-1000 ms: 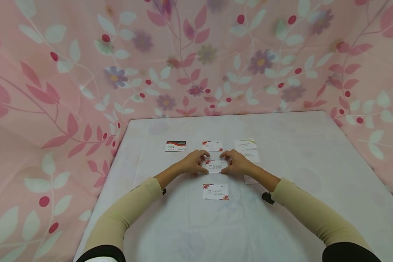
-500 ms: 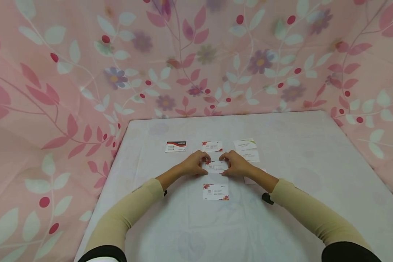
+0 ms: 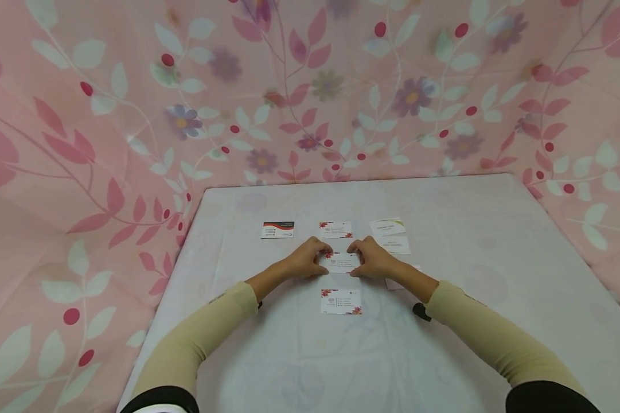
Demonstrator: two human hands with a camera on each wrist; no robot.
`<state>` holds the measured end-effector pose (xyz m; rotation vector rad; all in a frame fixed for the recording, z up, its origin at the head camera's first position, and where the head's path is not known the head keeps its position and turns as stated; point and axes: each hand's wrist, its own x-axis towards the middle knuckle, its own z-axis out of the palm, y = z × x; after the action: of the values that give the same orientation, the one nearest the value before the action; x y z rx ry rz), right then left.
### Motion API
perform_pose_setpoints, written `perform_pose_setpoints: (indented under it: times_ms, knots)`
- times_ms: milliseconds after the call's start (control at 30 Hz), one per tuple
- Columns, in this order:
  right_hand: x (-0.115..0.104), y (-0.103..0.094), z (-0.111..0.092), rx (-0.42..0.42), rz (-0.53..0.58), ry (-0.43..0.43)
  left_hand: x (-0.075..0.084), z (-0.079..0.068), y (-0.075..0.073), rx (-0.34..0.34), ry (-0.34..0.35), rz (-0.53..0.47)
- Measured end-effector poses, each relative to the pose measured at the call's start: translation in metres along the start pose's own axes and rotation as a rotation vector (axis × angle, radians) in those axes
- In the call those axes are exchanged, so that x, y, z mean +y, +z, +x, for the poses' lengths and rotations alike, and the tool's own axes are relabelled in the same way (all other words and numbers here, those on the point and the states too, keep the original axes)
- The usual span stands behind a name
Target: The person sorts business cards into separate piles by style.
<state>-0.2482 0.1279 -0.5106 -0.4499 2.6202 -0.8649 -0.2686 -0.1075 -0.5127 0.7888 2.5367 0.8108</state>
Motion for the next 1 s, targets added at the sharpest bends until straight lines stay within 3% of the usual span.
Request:
perform_pose_setpoints:
  times_ms: [467, 1000]
  knots:
    - [-0.0033, -0.0013, -0.0037, 0.003, 0.006, -0.006, -0.0036, -0.0005, 0.0002, -0.018, 0.015, 0.005]
    - [-0.0034, 0.0020, -0.0064, 0.026, -0.023, -0.005, -0.0020, -0.0008, 0.0026, -0.011, -0.020, -0.015]
